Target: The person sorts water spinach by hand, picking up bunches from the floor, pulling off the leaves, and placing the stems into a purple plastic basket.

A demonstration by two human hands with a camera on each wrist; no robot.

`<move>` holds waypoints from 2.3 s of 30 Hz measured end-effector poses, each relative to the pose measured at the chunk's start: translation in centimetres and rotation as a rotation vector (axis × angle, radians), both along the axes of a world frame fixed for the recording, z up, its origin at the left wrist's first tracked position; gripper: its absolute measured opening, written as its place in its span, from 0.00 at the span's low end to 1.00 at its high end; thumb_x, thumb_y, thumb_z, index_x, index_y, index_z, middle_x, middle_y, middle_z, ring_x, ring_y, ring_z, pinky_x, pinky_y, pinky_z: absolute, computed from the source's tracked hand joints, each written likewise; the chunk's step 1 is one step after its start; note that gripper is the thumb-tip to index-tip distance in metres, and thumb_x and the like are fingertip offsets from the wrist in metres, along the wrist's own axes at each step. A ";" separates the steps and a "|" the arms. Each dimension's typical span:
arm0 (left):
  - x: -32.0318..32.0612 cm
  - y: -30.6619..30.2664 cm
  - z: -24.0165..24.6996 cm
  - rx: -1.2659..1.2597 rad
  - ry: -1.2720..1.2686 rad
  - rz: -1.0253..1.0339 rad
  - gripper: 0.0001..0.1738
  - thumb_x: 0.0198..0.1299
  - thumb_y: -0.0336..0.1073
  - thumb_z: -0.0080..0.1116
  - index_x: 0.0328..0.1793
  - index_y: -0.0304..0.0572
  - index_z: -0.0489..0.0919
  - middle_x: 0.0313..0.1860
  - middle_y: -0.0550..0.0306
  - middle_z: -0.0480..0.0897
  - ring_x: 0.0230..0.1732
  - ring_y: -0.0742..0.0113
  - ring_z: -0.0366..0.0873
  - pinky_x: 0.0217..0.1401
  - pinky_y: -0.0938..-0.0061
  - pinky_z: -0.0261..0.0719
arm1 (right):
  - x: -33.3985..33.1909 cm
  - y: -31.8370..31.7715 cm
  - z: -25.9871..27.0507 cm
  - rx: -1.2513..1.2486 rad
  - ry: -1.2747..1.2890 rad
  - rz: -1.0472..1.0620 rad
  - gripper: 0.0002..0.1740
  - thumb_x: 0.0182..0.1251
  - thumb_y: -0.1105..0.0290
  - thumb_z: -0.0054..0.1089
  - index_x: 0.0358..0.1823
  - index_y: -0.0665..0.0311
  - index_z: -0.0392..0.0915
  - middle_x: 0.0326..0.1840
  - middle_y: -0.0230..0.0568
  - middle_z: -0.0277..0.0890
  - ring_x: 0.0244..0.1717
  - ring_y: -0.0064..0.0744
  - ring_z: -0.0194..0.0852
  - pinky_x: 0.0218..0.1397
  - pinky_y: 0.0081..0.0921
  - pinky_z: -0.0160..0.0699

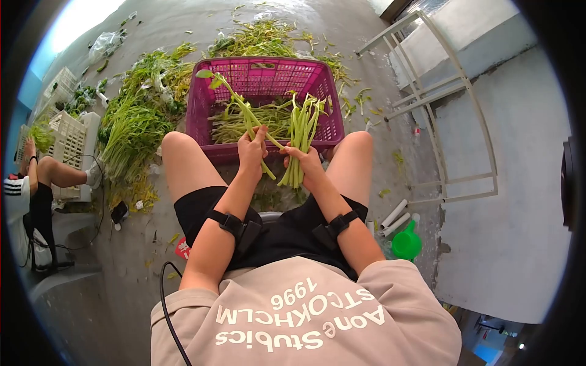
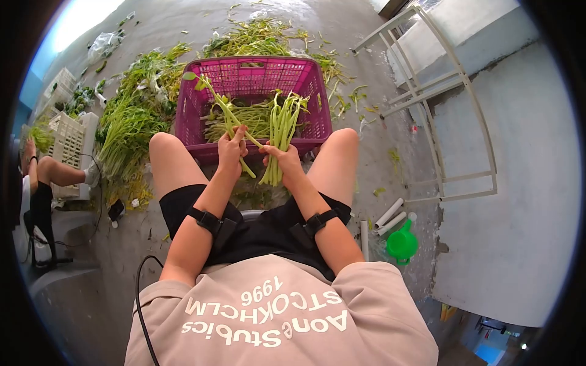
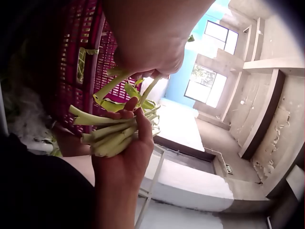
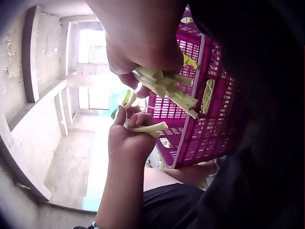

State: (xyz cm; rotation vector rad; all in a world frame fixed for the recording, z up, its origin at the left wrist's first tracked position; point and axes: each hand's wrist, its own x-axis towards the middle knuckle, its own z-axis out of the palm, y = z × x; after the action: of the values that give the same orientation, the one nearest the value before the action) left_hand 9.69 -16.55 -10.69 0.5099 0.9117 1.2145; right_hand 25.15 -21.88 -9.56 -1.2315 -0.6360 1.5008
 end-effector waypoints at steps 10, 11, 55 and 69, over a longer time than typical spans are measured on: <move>0.2 -0.2 -0.4 0.007 0.132 -0.030 0.12 0.68 0.41 0.65 0.45 0.40 0.79 0.15 0.72 0.64 0.13 0.81 0.55 0.18 0.79 0.53 | 0.3 -0.4 -0.7 -0.032 0.023 0.041 0.13 0.65 0.75 0.67 0.49 0.68 0.76 0.40 0.46 0.84 0.28 0.27 0.80 0.31 0.25 0.82; 0.3 -0.3 -0.4 0.015 0.146 -0.048 0.12 0.68 0.41 0.65 0.44 0.40 0.80 0.15 0.72 0.64 0.13 0.81 0.55 0.18 0.79 0.53 | 0.3 -0.2 -0.9 -0.031 -0.006 0.037 0.14 0.64 0.74 0.68 0.48 0.67 0.76 0.40 0.45 0.84 0.27 0.27 0.79 0.30 0.25 0.80; 0.2 -0.9 -0.9 0.001 0.140 -0.171 0.16 0.68 0.38 0.59 0.52 0.32 0.78 0.15 0.66 0.66 0.12 0.80 0.58 0.14 0.80 0.51 | -1.3 0.4 -2.7 -0.045 -0.071 0.013 0.10 0.54 0.81 0.65 0.40 0.70 0.80 0.29 0.39 0.80 0.25 0.29 0.79 0.29 0.26 0.77; 0.4 -1.0 -1.4 -0.013 0.055 -0.170 0.23 0.72 0.53 0.55 0.39 0.38 0.78 0.19 0.65 0.69 0.15 0.75 0.64 0.17 0.78 0.61 | -0.9 0.2 -0.8 -0.047 -0.033 0.019 0.12 0.56 0.77 0.70 0.41 0.67 0.80 0.31 0.36 0.81 0.25 0.26 0.79 0.29 0.24 0.76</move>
State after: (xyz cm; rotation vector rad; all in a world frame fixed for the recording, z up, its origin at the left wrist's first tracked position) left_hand 10.08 -17.52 -12.11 0.6010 0.9036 1.0439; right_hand 24.28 -21.69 -10.40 -1.2918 -0.6393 1.5212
